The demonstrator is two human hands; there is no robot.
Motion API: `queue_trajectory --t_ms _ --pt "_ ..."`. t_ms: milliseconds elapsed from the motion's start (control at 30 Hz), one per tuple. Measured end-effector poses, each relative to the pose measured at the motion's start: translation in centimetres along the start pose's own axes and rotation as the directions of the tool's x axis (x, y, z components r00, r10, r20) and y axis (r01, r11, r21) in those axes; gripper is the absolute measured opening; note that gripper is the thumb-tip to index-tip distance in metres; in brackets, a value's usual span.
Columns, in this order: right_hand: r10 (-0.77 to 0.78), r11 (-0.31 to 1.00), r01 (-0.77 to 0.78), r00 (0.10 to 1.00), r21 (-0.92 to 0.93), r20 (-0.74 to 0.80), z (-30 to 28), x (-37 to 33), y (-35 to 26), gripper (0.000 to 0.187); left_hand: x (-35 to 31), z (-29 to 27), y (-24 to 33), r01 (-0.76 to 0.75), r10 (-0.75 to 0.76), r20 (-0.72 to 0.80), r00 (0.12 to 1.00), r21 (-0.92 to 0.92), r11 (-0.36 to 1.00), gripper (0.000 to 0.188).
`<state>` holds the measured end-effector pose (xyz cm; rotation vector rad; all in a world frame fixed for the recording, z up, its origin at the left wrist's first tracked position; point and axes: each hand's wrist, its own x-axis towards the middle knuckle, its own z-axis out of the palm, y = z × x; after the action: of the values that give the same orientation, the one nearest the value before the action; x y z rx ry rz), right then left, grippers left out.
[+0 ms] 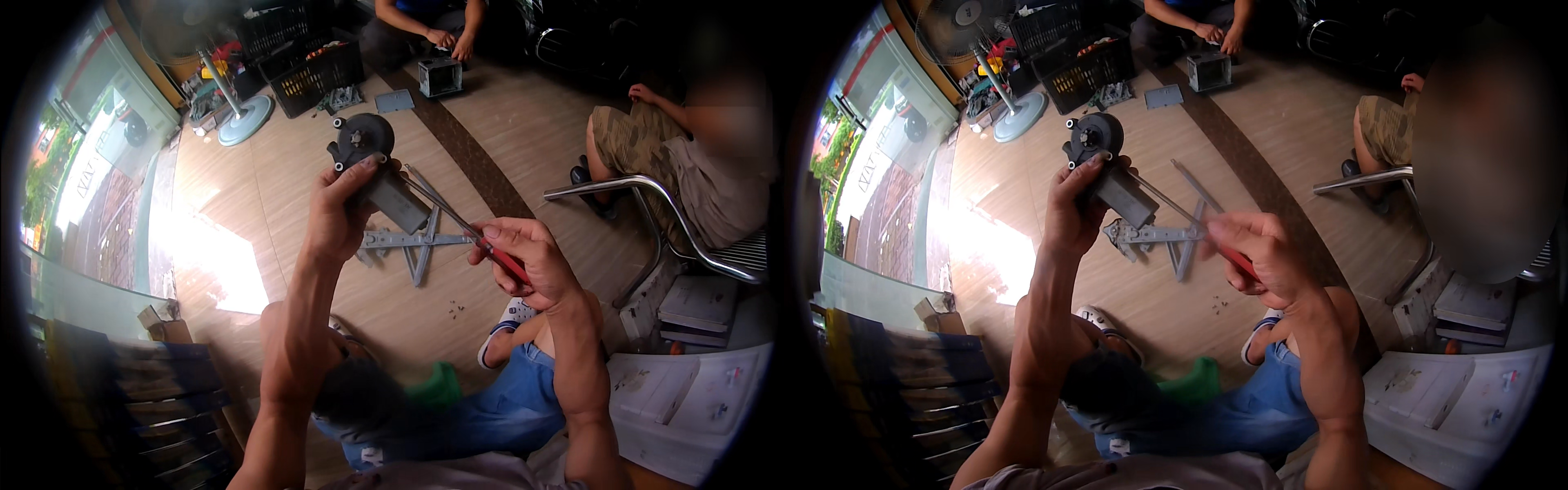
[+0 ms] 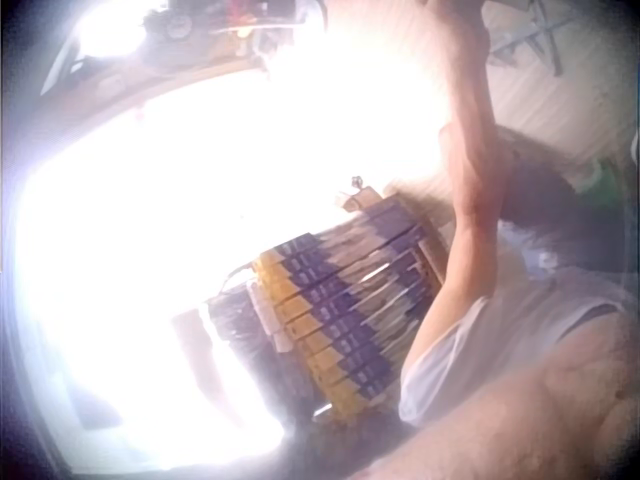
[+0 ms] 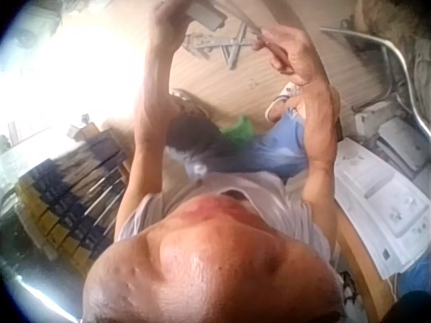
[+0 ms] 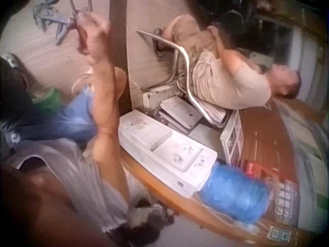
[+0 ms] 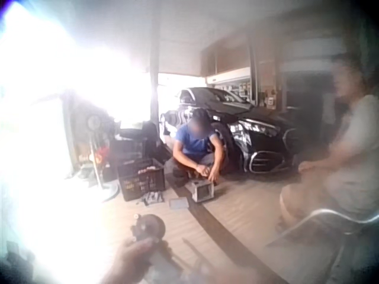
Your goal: The person disassembles a small electric motor while sitting on the floor. They use a screwdriver to remove screws from the motor housing and a metal plate, then separate the components to reveal the internal copper windings.
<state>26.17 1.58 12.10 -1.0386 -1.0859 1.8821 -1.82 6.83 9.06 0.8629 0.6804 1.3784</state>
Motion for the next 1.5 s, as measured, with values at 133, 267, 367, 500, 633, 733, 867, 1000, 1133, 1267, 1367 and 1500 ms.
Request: queue_trajectory --t_ms 133,267,367,500,633,733,867,1000,1133,1267,1367,1500 --pt "-0.211 0.908 0.202 0.977 -0.368 0.015 0.2 0.1 1.5 0.029 0.0 0.3 -0.1 0.012 -0.012 -0.006 1.000 -0.003 1.000 0.037" --pt "-0.650 0.452 0.464 0.756 -0.762 0.076 1.2 0.7 2.3 0.025 0.0 0.2 0.0 0.009 -0.009 -0.015 1.000 0.022 1.000 0.036" --pt "-0.806 0.198 0.498 0.572 -0.844 0.149 1.7 0.6 2.2 0.024 0.0 0.7 0.2 -0.005 0.005 0.004 1.000 0.009 1.000 0.035" --pt "-0.136 0.983 0.150 0.983 0.106 -0.124 0.3 -0.1 0.1 0.027 -0.2 1.3 0.5 -0.030 0.028 -0.037 0.999 -0.064 0.997 0.029" --pt "0.072 0.997 -0.075 0.992 0.024 0.105 -0.2 0.0 0.5 0.027 -0.1 1.1 0.2 -0.011 0.008 -0.063 0.998 -0.040 0.999 0.028" --pt "-0.785 0.096 0.435 0.586 -0.895 0.200 1.0 0.4 2.0 0.023 0.2 1.3 -0.1 -0.008 0.005 -0.055 0.998 -0.059 0.998 0.028" --pt "-0.837 -0.103 0.413 0.456 -0.905 0.303 0.8 0.7 2.1 0.023 0.2 1.2 0.2 -0.020 0.017 -0.053 0.998 -0.057 0.998 0.027" --pt "-0.224 0.943 0.187 0.969 -0.275 -0.108 0.8 -0.2 -0.4 0.025 0.1 0.8 0.1 -0.001 0.000 -0.039 0.999 -0.024 1.000 0.032" --pt "-0.001 0.926 -0.015 0.999 -0.377 -0.042 -0.2 -0.3 -0.6 0.027 0.2 1.3 -0.4 0.024 -0.027 -0.051 0.998 -0.054 0.998 0.027" --pt "-0.790 0.021 0.432 0.560 -0.902 0.250 -0.1 0.9 1.7 0.030 0.4 1.2 -0.6 0.032 -0.035 -0.042 0.998 -0.072 0.997 0.026" --pt "-0.846 -0.076 0.412 0.456 -0.908 0.277 0.0 0.8 1.7 0.031 0.1 1.6 -0.3 0.014 -0.017 -0.042 0.999 -0.070 0.997 0.026" --pt "-0.247 0.961 0.221 0.956 -0.164 -0.160 -0.2 -0.2 -0.7 0.030 -0.1 1.3 0.1 0.003 -0.005 -0.020 1.000 -0.103 0.995 0.028"
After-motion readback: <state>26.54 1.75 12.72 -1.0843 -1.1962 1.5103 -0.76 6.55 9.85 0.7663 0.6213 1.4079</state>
